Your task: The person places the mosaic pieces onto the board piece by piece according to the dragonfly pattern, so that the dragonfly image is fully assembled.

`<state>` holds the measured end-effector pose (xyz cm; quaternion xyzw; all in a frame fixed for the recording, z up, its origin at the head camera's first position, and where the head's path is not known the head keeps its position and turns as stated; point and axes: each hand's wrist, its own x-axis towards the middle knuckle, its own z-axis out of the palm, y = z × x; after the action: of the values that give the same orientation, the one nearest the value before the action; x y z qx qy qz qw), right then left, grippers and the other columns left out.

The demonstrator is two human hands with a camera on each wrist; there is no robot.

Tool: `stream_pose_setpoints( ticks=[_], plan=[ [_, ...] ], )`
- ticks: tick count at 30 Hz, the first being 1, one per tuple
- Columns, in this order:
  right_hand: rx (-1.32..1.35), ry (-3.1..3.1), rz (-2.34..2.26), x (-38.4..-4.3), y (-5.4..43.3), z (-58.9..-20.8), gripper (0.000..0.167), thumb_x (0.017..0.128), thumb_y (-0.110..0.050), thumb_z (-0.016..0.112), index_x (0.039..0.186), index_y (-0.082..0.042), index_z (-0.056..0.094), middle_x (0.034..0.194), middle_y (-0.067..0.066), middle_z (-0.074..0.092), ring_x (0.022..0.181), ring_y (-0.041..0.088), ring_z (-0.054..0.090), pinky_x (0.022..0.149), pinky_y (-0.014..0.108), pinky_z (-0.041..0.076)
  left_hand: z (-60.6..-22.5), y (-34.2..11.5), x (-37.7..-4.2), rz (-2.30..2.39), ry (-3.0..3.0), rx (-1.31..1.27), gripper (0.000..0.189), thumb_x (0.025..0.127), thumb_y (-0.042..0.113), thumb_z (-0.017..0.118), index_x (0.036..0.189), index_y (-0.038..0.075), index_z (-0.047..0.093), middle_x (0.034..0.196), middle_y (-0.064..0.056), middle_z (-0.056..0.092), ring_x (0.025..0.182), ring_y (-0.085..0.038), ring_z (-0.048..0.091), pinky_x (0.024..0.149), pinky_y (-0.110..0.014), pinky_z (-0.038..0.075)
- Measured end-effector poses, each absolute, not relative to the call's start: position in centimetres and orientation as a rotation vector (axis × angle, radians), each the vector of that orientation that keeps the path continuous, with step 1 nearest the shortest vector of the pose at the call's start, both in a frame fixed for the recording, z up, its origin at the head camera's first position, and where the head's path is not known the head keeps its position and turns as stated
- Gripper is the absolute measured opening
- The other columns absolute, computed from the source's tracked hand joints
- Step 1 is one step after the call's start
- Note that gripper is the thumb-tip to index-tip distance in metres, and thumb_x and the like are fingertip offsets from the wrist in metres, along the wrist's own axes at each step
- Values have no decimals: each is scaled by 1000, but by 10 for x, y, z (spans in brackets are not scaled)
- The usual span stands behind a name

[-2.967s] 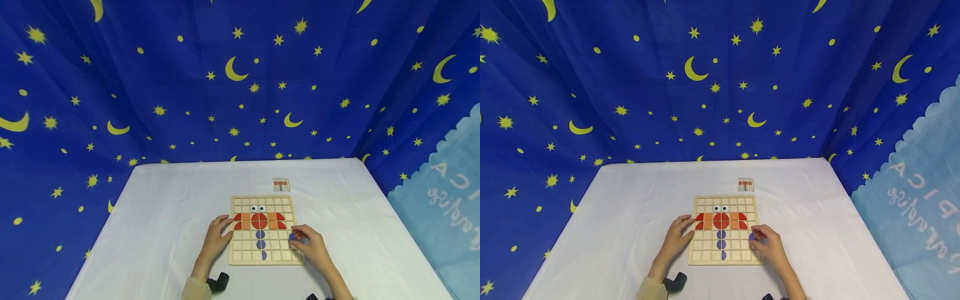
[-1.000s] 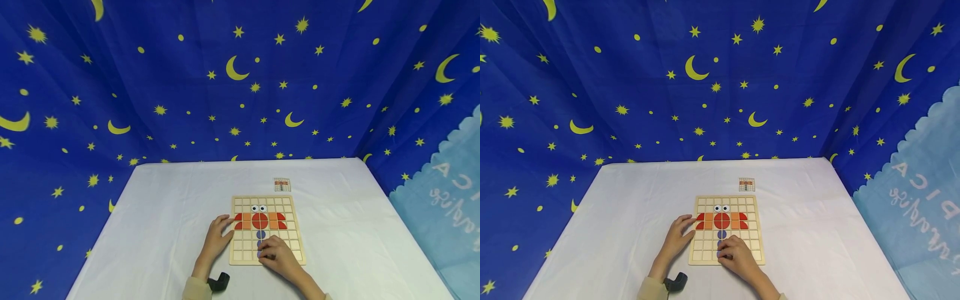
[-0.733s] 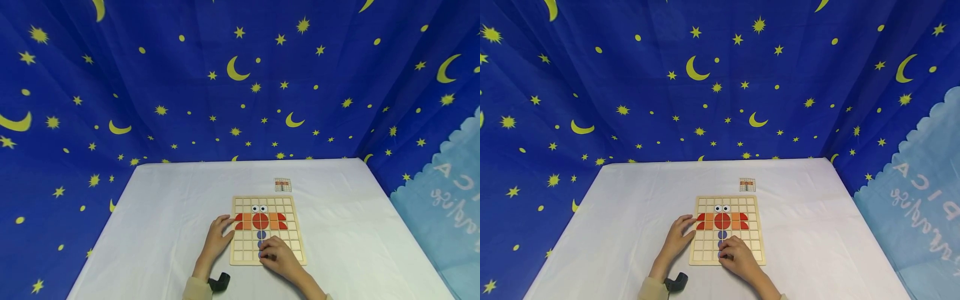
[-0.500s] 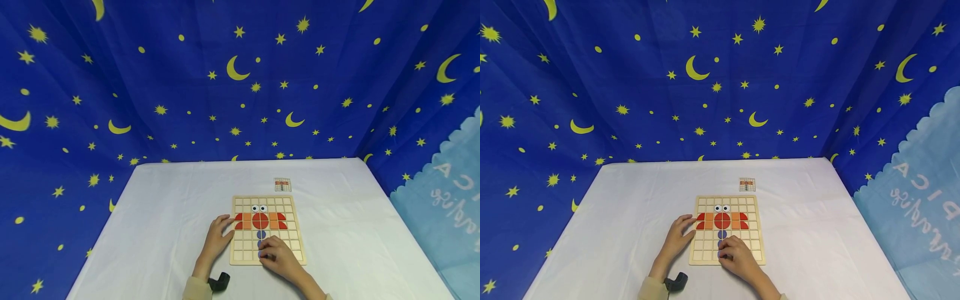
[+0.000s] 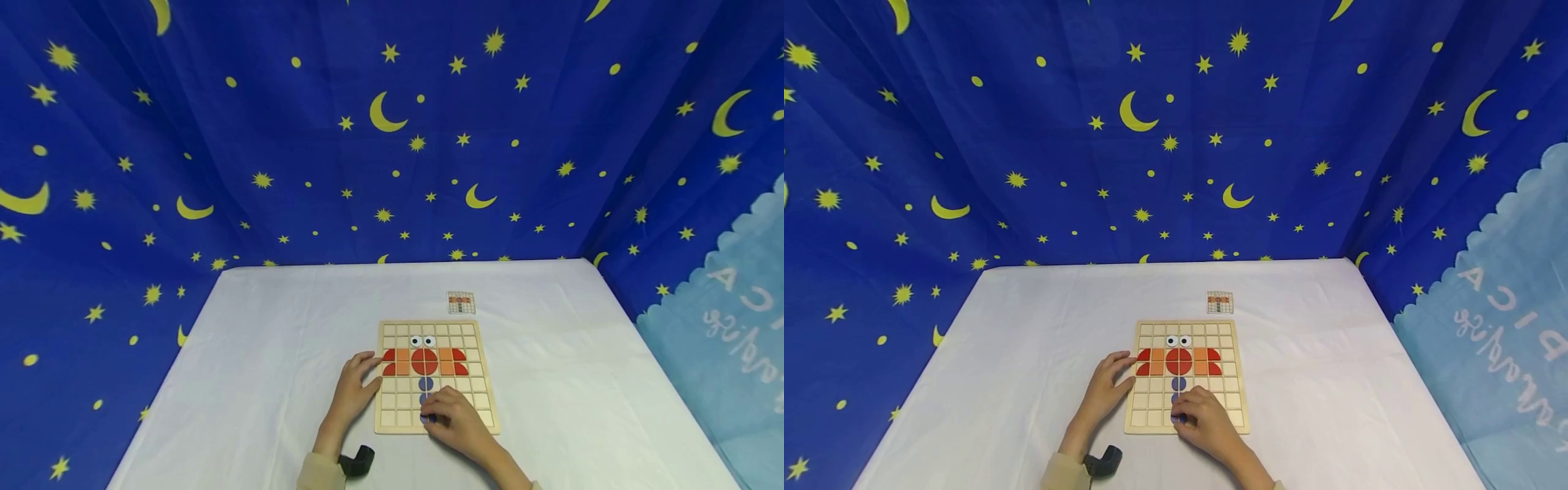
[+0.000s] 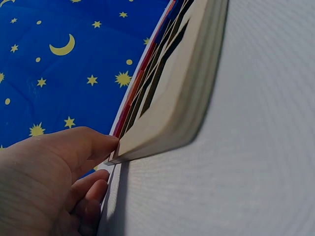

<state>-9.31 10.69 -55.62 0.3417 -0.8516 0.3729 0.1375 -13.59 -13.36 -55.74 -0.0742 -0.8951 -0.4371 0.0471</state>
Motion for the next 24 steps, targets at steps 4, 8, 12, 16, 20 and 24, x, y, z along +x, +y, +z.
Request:
stream_pose_setpoints(
  ticks=[4,8,12,16,20,24],
  plan=[
    [980,-2483,1061,-94,107,-554,21,68,-10,80,86,-17,73,91,-10,71,88,7,60,82,28,51,-556,-135,-136,-1349,-2723,-228,35,83,13,67,117,7,66,128,-13,59,120,-33,51,100,-53,42],
    [959,-2509,1061,-94,107,-553,23,66,-9,81,86,-18,72,90,-12,70,88,6,59,83,29,51,-555,-136,-137,-1349,-2739,-224,35,84,14,66,118,7,66,130,-13,58,122,-34,50,102,-53,41],
    [956,-2512,1090,-92,107,-555,25,66,-9,81,88,-17,72,92,-11,70,89,7,59,83,29,51,-555,-135,-137,-1352,-2752,-215,35,84,13,66,118,7,66,130,-13,57,123,-34,50,103,-54,40],
    [936,-2500,1173,-93,109,-556,23,69,-8,79,90,-15,72,95,-8,69,89,7,59,81,25,52,-556,-135,-137,-1327,-2745,-239,35,83,13,66,117,7,66,129,-13,58,121,-35,51,101,-54,41],
    [811,-2475,1293,-98,115,-550,19,74,-2,75,91,-9,71,94,-2,69,88,9,61,77,22,53,-556,-133,-139,-1327,-2726,-261,35,83,12,66,117,5,66,128,-14,58,120,-37,51,100,-55,41],
    [537,-2507,1326,-103,127,-541,18,75,0,73,90,-8,71,91,-3,69,84,4,61,74,20,53,-556,-134,-142,-1333,-2752,-242,36,82,13,66,118,6,66,129,-14,58,122,-36,50,102,-54,40]
  ],
)
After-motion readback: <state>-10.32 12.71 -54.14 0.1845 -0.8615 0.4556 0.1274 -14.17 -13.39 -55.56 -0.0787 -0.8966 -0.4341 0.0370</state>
